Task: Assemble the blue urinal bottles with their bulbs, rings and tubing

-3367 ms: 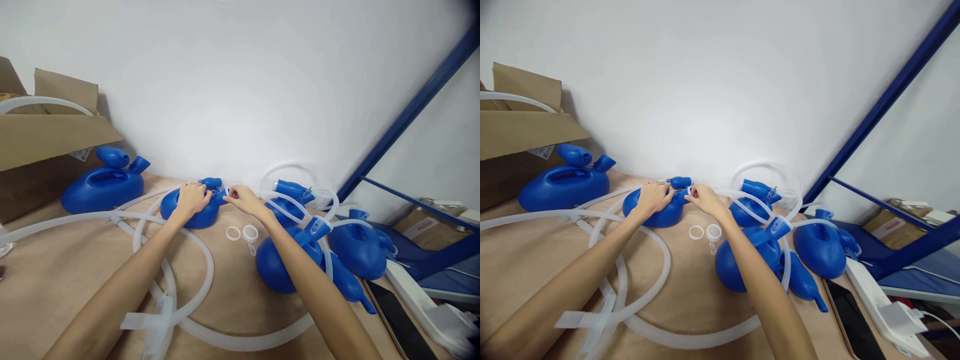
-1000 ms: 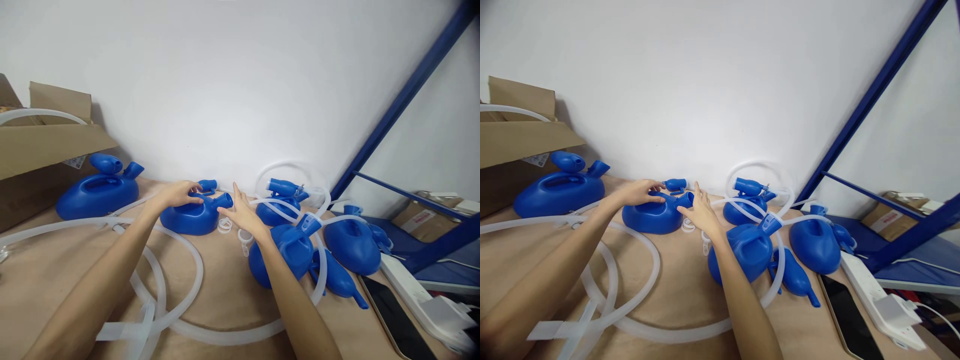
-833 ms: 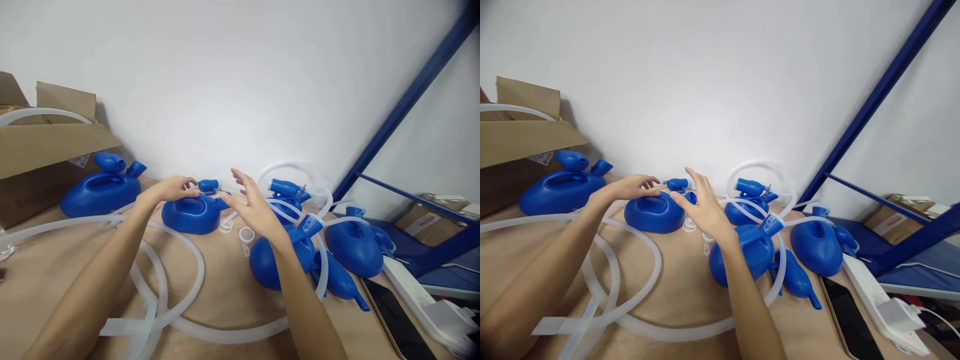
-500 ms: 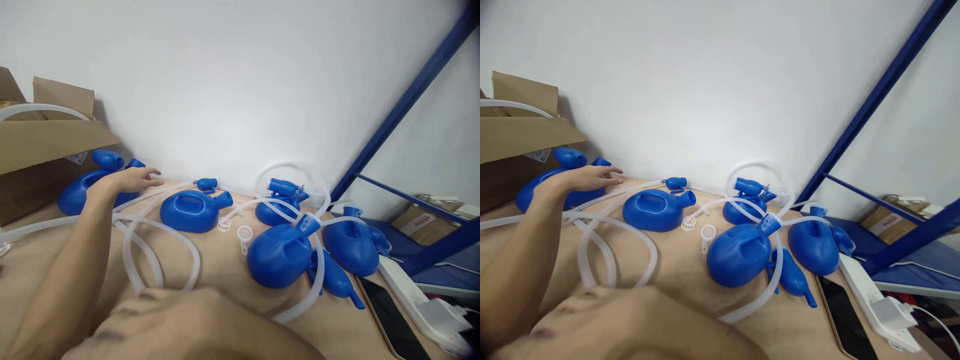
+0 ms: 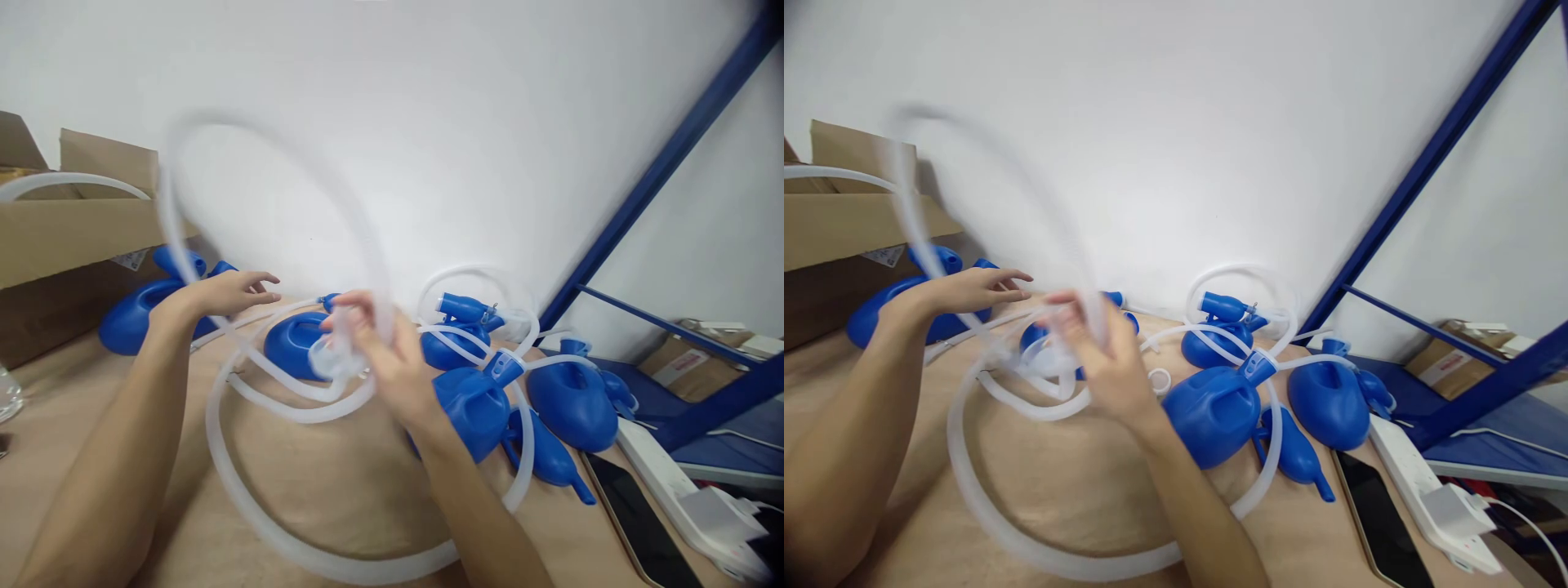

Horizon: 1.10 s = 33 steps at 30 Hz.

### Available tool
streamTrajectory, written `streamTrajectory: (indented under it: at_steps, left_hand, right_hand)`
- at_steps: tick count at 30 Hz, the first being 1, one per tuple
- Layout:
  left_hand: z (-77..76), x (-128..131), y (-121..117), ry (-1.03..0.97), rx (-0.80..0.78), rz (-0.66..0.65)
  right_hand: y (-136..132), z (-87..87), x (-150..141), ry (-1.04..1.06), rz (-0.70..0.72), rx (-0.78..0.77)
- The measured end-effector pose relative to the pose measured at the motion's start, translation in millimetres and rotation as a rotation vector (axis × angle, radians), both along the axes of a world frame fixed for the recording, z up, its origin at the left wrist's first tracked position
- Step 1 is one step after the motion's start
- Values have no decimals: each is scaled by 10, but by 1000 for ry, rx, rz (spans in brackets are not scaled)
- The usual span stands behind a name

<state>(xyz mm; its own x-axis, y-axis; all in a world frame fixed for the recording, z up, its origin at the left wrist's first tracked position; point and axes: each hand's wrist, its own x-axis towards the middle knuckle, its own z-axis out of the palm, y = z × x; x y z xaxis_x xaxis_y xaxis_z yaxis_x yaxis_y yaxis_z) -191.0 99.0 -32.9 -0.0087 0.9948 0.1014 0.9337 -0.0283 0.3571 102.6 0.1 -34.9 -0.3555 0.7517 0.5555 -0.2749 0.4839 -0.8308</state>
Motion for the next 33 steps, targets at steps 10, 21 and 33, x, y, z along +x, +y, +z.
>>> streamTrajectory:
  at_steps: [10,21,33]
  left_hand:
    - [-124,83,78,-44,-57,-33]
    - [-473,349,251,-717,-206,-176]
    - [-119,186,26,-930,-66,-14]
  right_hand:
    - [346,227,649,377,-31,-153]
    - [347,227,773,379,105,8]
    - [539,116,728,600,124,-151]
